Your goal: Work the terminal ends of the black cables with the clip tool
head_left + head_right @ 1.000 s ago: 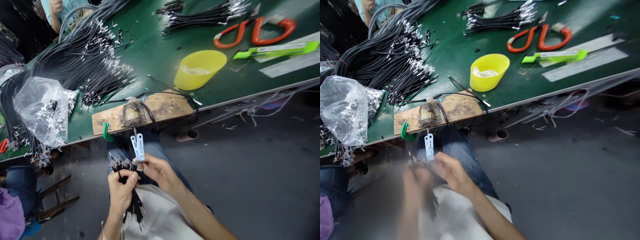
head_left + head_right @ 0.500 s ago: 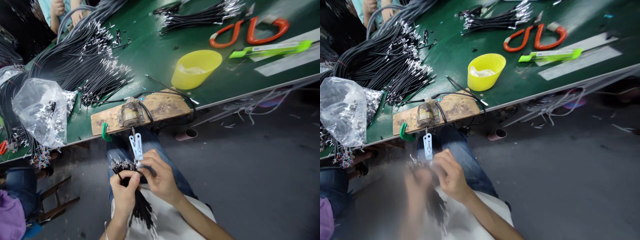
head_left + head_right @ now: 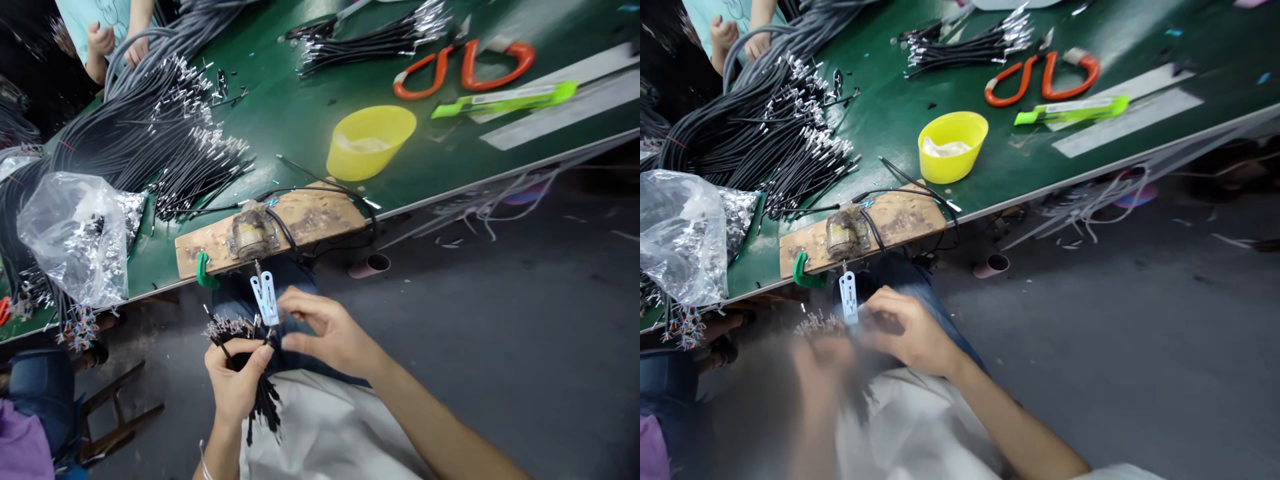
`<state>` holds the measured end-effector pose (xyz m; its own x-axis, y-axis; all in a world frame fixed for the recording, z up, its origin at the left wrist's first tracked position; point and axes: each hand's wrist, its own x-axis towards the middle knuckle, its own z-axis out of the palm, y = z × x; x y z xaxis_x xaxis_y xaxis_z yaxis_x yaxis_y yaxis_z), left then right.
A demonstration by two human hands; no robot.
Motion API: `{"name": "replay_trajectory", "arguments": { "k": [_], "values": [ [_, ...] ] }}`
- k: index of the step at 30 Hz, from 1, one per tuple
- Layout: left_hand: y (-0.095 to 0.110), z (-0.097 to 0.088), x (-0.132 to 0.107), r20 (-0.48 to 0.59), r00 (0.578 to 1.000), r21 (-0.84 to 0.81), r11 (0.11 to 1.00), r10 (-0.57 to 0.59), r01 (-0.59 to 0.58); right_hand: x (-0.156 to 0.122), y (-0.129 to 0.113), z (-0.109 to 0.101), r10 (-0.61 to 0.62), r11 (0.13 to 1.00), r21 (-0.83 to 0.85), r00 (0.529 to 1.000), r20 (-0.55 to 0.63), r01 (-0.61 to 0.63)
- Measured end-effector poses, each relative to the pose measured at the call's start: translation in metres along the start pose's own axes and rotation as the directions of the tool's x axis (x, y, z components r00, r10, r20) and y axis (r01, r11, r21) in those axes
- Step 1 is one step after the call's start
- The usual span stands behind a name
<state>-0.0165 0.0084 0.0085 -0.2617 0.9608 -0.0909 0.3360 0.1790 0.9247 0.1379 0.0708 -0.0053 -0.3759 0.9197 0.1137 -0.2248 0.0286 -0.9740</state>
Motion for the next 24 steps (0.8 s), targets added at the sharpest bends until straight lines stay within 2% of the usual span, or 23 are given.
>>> {"name": "replay_trajectory", "arguments": {
  "k": [2, 4, 6, 8, 11, 13, 17, 21, 24],
  "values": [
    [-0.002, 0.0, 0.001, 0.041, 0.999, -0.02, 1.0, -0.017, 0.018, -0.003, -0.001, 0.002, -0.149, 0.98, -0.135, 0.989, -0.022, 0.145],
    [-0.002, 0.001, 0.001, 0.072, 0.997, -0.032, 0.999, -0.026, 0.028, -0.005, 0.0, 0.004, -0.168, 0.976, -0.14, 0.986, -0.002, 0.166],
    [-0.001, 0.001, 0.001, 0.065, 0.998, -0.034, 0.999, -0.024, 0.027, -0.005, 0.002, 0.004, -0.071, 0.997, -0.013, 0.996, 0.063, 0.072],
    [0.002, 0.002, 0.001, -0.002, 1.0, -0.025, 1.0, -0.007, 0.007, -0.001, 0.004, 0.003, 0.07, 0.986, 0.145, 0.99, 0.119, -0.087],
    [0.007, 0.001, 0.0, -0.088, 0.996, -0.009, 1.0, 0.029, -0.03, 0.014, 0.003, 0.004, 0.233, 0.915, 0.327, 0.971, 0.047, -0.235],
    [0.01, 0.001, -0.001, -0.124, 0.988, 0.018, 0.996, 0.088, -0.086, 0.026, -0.001, 0.008, 0.28, 0.865, 0.436, 0.96, -0.01, -0.248],
    [0.016, 0.001, 0.002, -0.239, 0.943, 0.096, 0.972, 0.233, -0.216, 0.043, -0.012, 0.019, 0.328, 0.764, 0.591, 0.945, -0.01, -0.259],
    [0.021, 0.008, 0.005, -0.247, 0.931, 0.096, 0.963, 0.267, -0.251, 0.043, -0.015, 0.026, 0.321, 0.702, 0.678, 0.947, -0.027, -0.219],
    [0.025, 0.014, 0.007, -0.26, 0.931, 0.101, 0.966, 0.256, -0.237, 0.038, -0.011, 0.029, 0.328, 0.635, 0.731, 0.944, 0.038, -0.249]
  ]
}}
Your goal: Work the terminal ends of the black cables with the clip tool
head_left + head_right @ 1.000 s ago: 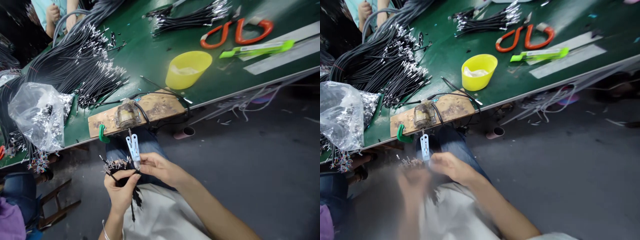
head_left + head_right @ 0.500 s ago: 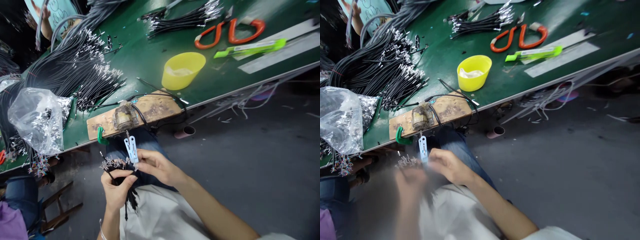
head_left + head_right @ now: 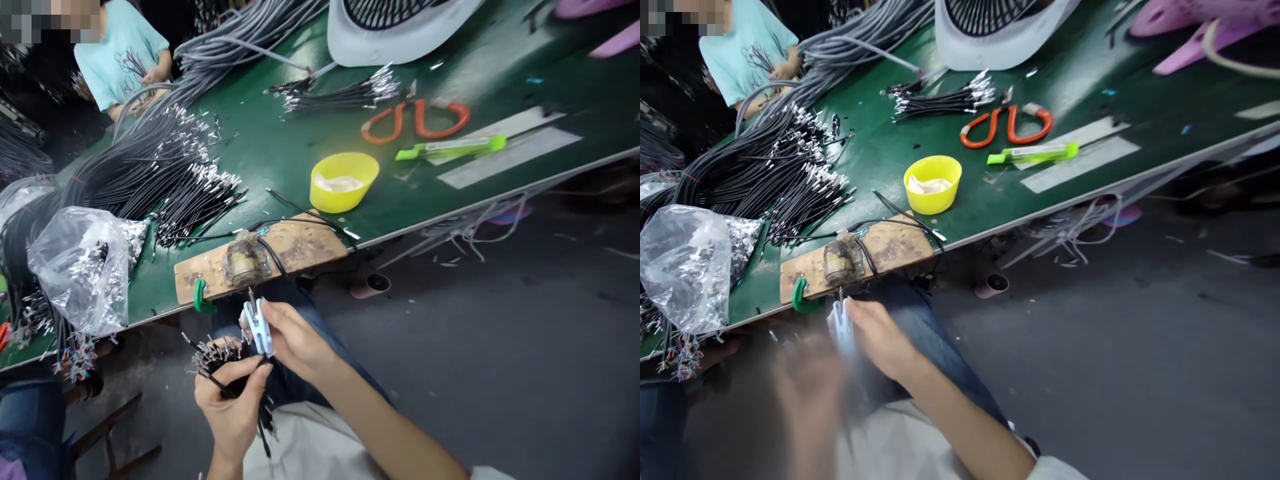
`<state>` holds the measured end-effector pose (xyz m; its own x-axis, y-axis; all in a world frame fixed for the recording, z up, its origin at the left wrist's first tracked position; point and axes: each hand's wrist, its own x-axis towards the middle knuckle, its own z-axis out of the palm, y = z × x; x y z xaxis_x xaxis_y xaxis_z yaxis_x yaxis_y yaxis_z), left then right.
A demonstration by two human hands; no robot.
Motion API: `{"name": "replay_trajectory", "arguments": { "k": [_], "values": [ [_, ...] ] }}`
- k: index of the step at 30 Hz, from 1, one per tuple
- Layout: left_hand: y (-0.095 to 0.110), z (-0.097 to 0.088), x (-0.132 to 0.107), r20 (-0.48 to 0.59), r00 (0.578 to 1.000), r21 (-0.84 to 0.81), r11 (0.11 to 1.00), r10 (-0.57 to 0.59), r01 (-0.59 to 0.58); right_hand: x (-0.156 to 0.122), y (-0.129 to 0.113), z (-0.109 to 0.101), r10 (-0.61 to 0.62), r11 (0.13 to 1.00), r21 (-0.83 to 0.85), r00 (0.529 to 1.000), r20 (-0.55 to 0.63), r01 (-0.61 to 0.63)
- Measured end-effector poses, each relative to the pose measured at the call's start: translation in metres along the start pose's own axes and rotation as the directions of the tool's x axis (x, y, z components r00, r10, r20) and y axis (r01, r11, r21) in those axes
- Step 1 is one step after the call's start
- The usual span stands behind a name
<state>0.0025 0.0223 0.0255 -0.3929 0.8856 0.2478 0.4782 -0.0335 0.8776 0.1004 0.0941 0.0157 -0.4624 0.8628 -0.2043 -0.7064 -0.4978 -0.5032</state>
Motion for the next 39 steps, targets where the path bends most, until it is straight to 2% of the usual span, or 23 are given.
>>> {"name": "replay_trajectory", "arguments": {
  "k": [4, 8, 10, 12, 14, 16, 18, 19, 21, 23, 26, 28, 30, 32, 35, 39],
  "values": [
    [0.007, 0.002, -0.001, 0.008, 0.999, 0.015, 0.999, -0.041, 0.04, 0.0, 0.008, -0.009, 0.063, 0.995, 0.076, 0.998, 0.008, -0.063],
    [0.009, -0.002, -0.006, 0.022, 0.998, -0.003, 0.998, -0.058, 0.058, -0.001, 0.013, -0.027, 0.043, 0.997, 0.06, 0.996, -0.078, -0.038],
    [0.006, -0.005, -0.009, 0.06, 0.995, -0.031, 0.996, -0.082, 0.084, -0.007, 0.014, -0.037, -0.041, 0.999, -0.033, 0.987, -0.153, 0.036],
    [0.002, -0.007, -0.011, 0.1, 0.99, -0.034, 0.994, -0.1, 0.104, -0.018, 0.013, -0.043, -0.215, 0.96, -0.229, 0.95, -0.226, 0.162],
    [-0.001, -0.008, -0.014, 0.126, 0.986, -0.005, 0.994, -0.105, 0.107, -0.032, 0.013, -0.042, -0.439, 0.823, -0.489, 0.871, -0.221, 0.29],
    [-0.004, -0.006, -0.016, 0.155, 0.982, 0.018, 0.994, -0.106, 0.104, -0.045, 0.013, -0.034, -0.609, 0.586, -0.707, 0.791, -0.063, 0.395],
    [-0.007, -0.002, -0.019, 0.205, 0.973, 0.028, 0.995, -0.104, 0.1, -0.053, 0.015, -0.023, -0.632, 0.339, -0.81, 0.754, 0.181, 0.479],
    [-0.008, -0.001, -0.021, 0.224, 0.969, 0.033, 0.995, -0.103, 0.098, -0.055, 0.015, -0.018, -0.609, 0.249, -0.824, 0.744, 0.276, 0.509],
    [-0.009, 0.001, -0.023, 0.219, 0.969, 0.064, 0.993, -0.112, 0.1, -0.055, 0.015, -0.011, -0.565, 0.166, -0.822, 0.736, 0.374, 0.545],
    [-0.011, 0.0, -0.024, 0.158, 0.978, 0.111, 0.987, -0.137, 0.12, -0.051, 0.013, -0.009, -0.564, 0.185, -0.818, 0.741, 0.365, 0.544],
    [-0.013, -0.002, -0.024, 0.106, 0.982, 0.169, 0.976, -0.156, 0.137, -0.047, 0.008, -0.011, -0.566, 0.258, -0.831, 0.774, 0.283, 0.493],
    [-0.014, -0.002, -0.023, 0.149, 0.982, 0.17, 0.982, -0.113, 0.088, -0.045, 0.008, -0.012, -0.552, 0.266, -0.831, 0.784, 0.284, 0.489],
    [-0.015, 0.0, -0.024, 0.209, 0.976, 0.151, 0.988, -0.062, 0.031, -0.045, 0.011, -0.01, -0.529, 0.244, -0.829, 0.785, 0.322, 0.504],
    [-0.016, 0.002, -0.026, 0.221, 0.974, 0.139, 0.99, -0.045, 0.014, -0.045, 0.014, -0.007, -0.52, 0.218, -0.837, 0.786, 0.335, 0.501],
    [-0.015, 0.003, -0.026, 0.17, 0.983, 0.155, 0.987, -0.067, 0.04, -0.045, 0.013, -0.006, -0.549, 0.218, -0.847, 0.778, 0.304, 0.485],
    [-0.01, -0.001, -0.023, 0.091, 0.987, 0.209, 0.972, -0.13, 0.109, -0.045, 0.009, -0.012, -0.539, 0.275, -0.824, 0.789, 0.295, 0.496]
  ]
}}
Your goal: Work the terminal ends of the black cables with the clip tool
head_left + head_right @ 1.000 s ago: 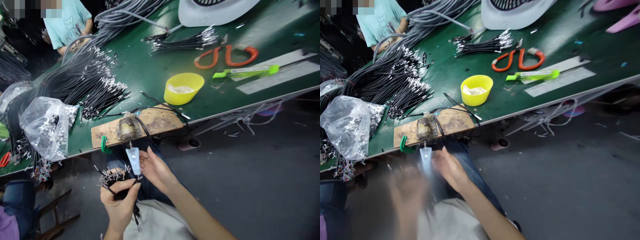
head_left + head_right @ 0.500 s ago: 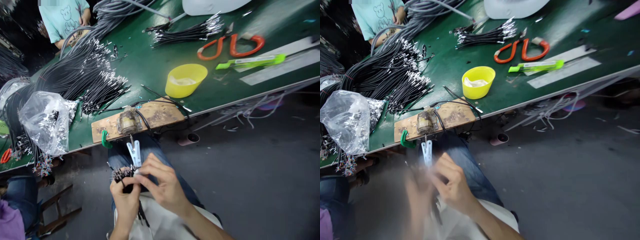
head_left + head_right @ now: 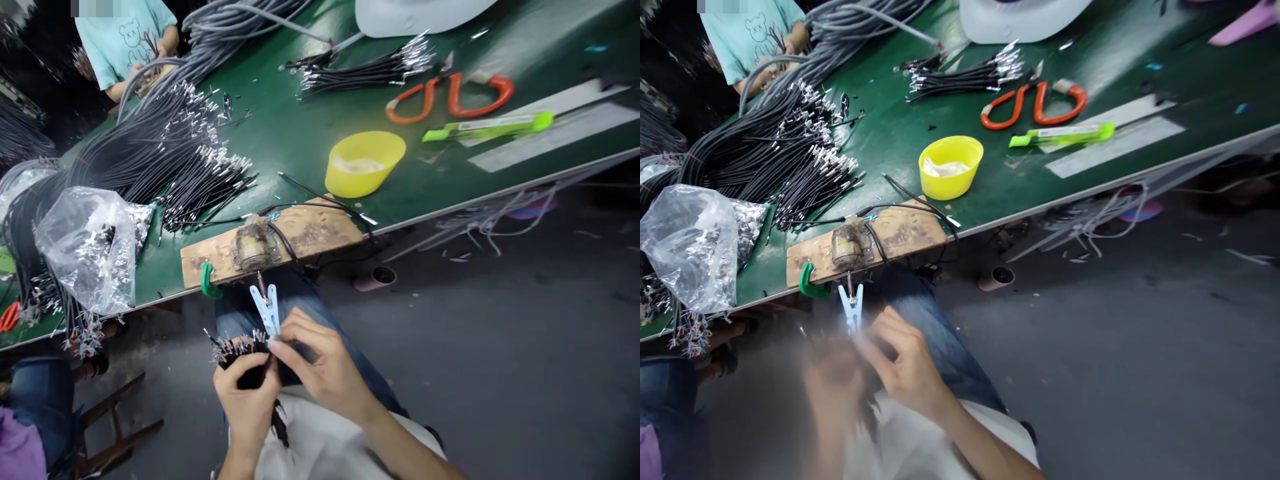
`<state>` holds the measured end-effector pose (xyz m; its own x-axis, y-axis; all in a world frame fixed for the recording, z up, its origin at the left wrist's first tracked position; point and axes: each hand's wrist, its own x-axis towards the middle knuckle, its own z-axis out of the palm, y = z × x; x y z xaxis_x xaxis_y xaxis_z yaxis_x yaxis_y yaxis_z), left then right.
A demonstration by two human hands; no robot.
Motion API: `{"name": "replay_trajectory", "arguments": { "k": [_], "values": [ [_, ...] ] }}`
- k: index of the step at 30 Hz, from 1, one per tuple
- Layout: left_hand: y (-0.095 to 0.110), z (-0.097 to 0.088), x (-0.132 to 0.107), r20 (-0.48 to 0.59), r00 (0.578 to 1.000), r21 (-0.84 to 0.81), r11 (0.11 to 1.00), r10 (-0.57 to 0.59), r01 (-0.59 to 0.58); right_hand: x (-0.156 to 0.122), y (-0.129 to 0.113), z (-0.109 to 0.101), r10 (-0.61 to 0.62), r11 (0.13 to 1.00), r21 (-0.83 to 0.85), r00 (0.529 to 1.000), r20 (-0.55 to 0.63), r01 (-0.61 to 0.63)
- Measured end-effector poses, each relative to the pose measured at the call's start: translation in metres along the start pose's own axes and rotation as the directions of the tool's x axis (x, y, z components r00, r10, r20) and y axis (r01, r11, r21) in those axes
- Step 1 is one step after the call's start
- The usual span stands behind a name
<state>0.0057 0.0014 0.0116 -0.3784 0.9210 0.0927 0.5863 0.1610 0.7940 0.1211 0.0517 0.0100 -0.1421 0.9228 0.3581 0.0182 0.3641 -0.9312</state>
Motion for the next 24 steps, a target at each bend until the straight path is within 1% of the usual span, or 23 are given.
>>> {"name": "replay_trajectory", "arguments": {
  "k": [2, 4, 6, 7, 8, 10, 11, 12, 13, 14, 17, 18, 20, 22, 24],
  "values": [
    [0.002, -0.002, 0.0, -0.013, 1.0, 0.004, 1.0, -0.021, 0.021, -0.002, 0.002, 0.001, -0.001, 1.0, 0.005, 1.0, -0.028, 0.001],
    [0.003, -0.002, -0.001, -0.007, 0.999, -0.03, 0.998, -0.053, 0.052, -0.006, 0.004, 0.006, 0.007, 1.0, 0.01, 0.993, -0.115, -0.006],
    [0.003, -0.001, -0.003, 0.029, 0.994, -0.11, 0.988, -0.104, 0.107, -0.01, 0.006, 0.014, 0.073, 0.995, 0.084, 0.979, -0.193, -0.058],
    [0.002, -0.001, -0.003, 0.051, 0.991, -0.153, 0.979, -0.125, 0.132, -0.012, 0.007, 0.017, 0.132, 0.982, 0.161, 0.973, -0.191, -0.102],
    [0.002, -0.001, -0.003, 0.075, 0.988, -0.191, 0.97, -0.138, 0.15, -0.014, 0.01, 0.02, 0.2, 0.953, 0.259, 0.968, -0.149, -0.156],
    [0.001, -0.001, -0.002, 0.119, 0.983, -0.233, 0.958, -0.14, 0.165, -0.017, 0.016, 0.022, 0.315, 0.847, 0.448, 0.949, 0.011, -0.286],
    [0.0, -0.001, -0.001, 0.133, 0.982, -0.241, 0.956, -0.136, 0.165, -0.017, 0.019, 0.021, 0.346, 0.79, 0.512, 0.934, 0.083, -0.338],
    [0.0, -0.002, 0.0, 0.15, 0.98, -0.25, 0.954, -0.133, 0.168, -0.016, 0.022, 0.019, 0.364, 0.749, 0.549, 0.923, 0.127, -0.371],
    [-0.001, -0.002, 0.001, 0.167, 0.977, -0.259, 0.95, -0.133, 0.174, -0.015, 0.024, 0.016, 0.364, 0.735, 0.563, 0.921, 0.14, -0.376],
    [-0.001, -0.003, 0.002, 0.186, 0.973, -0.267, 0.946, -0.135, 0.183, -0.014, 0.025, 0.012, 0.347, 0.749, 0.557, 0.928, 0.135, -0.36],
    [-0.002, -0.004, 0.003, 0.233, 0.96, -0.289, 0.932, -0.153, 0.218, -0.008, 0.023, 0.003, 0.248, 0.839, 0.467, 0.96, 0.128, -0.279],
    [-0.002, -0.005, 0.003, 0.242, 0.957, -0.295, 0.927, -0.161, 0.231, -0.006, 0.022, 0.002, 0.233, 0.853, 0.445, 0.962, 0.139, -0.271],
    [-0.003, -0.005, 0.003, 0.246, 0.953, -0.304, 0.919, -0.179, 0.251, -0.005, 0.021, 0.002, 0.244, 0.854, 0.437, 0.96, 0.141, -0.281],
    [-0.004, -0.004, 0.001, 0.235, 0.952, -0.311, 0.912, -0.199, 0.267, -0.005, 0.021, 0.006, 0.244, 0.853, 0.448, 0.964, 0.107, -0.266],
    [-0.004, -0.002, 0.0, 0.216, 0.95, -0.326, 0.901, -0.224, 0.286, -0.008, 0.021, 0.011, 0.188, 0.903, 0.391, 0.982, 0.008, -0.176]
  ]
}}
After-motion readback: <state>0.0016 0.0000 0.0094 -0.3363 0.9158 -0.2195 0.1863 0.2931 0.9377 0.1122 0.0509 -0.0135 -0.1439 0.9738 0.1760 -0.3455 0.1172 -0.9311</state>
